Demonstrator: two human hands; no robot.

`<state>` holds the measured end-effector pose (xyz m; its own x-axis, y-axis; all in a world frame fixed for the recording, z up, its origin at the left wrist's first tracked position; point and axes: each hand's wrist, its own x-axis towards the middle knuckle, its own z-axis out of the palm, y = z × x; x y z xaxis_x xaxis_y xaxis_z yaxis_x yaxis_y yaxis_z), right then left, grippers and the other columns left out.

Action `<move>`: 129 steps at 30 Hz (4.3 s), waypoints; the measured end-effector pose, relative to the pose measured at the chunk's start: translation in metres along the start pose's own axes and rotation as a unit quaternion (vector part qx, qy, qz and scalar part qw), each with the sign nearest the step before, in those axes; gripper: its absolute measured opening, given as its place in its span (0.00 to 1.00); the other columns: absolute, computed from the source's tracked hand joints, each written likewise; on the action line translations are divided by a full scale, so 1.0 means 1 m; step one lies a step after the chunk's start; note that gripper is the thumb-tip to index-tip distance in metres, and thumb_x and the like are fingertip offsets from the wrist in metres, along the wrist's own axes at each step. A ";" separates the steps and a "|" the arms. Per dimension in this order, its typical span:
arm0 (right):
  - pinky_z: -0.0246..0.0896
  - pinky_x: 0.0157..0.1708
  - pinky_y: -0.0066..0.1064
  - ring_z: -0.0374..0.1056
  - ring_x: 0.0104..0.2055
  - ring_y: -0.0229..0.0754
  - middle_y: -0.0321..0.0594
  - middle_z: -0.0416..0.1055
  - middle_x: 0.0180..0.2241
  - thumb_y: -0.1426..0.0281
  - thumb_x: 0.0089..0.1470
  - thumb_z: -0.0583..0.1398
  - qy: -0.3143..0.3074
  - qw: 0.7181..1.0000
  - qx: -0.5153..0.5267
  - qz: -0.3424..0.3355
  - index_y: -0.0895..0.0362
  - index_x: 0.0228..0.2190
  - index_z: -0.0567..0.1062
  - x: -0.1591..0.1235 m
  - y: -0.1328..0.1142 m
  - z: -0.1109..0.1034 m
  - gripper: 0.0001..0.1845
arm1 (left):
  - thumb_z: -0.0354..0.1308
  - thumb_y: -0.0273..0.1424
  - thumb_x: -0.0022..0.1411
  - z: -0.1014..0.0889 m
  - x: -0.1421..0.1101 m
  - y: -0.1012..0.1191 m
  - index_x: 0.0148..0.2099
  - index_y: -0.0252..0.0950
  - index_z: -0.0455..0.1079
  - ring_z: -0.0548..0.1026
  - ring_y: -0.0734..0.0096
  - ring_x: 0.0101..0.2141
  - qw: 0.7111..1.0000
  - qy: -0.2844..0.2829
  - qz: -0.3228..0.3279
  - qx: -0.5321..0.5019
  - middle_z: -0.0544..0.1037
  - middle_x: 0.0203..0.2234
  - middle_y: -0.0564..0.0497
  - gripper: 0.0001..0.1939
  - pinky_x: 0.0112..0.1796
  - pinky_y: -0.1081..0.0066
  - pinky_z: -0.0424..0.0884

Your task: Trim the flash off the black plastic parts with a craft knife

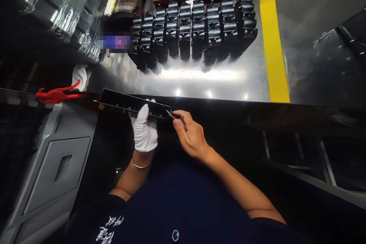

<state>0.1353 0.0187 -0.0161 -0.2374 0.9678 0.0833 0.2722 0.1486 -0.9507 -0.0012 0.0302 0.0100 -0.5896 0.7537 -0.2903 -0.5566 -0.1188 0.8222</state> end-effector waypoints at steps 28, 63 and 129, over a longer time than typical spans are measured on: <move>0.59 0.23 0.28 0.61 0.23 0.37 0.34 0.66 0.25 0.53 0.61 0.58 0.109 0.982 0.123 0.094 0.56 0.37 0.73 -0.016 0.037 0.024 0.18 | 0.69 0.36 0.52 -0.009 -0.013 -0.004 0.61 0.52 0.56 0.73 0.67 0.50 0.965 -0.023 0.225 0.136 0.69 0.48 0.53 0.37 0.55 0.56 0.72; 0.68 0.25 0.30 0.71 0.28 0.41 0.40 0.75 0.29 0.72 0.61 0.62 -0.109 0.971 0.014 -0.214 0.54 0.40 0.79 0.003 -0.009 -0.035 0.06 | 0.66 0.44 0.54 -0.019 0.000 0.028 0.44 0.38 0.70 0.72 0.76 0.26 0.965 -0.124 -0.215 0.086 0.73 0.29 0.55 0.20 0.30 0.72 0.71; 0.68 0.30 0.30 0.76 0.33 0.44 0.40 0.79 0.34 0.66 0.67 0.54 -0.040 0.964 -0.225 -0.133 0.56 0.36 0.79 0.033 -0.018 -0.065 0.15 | 0.64 0.42 0.56 -0.036 -0.002 0.035 0.58 0.35 0.60 0.71 0.56 0.48 0.787 -0.442 -0.305 0.305 0.72 0.50 0.43 0.32 0.49 0.55 0.67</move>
<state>0.1834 0.0615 0.0231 -0.4208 0.8673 0.2660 0.5648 0.4799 -0.6713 -0.0404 0.0016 0.0217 0.4644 0.7376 -0.4901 -0.0345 0.5681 0.8222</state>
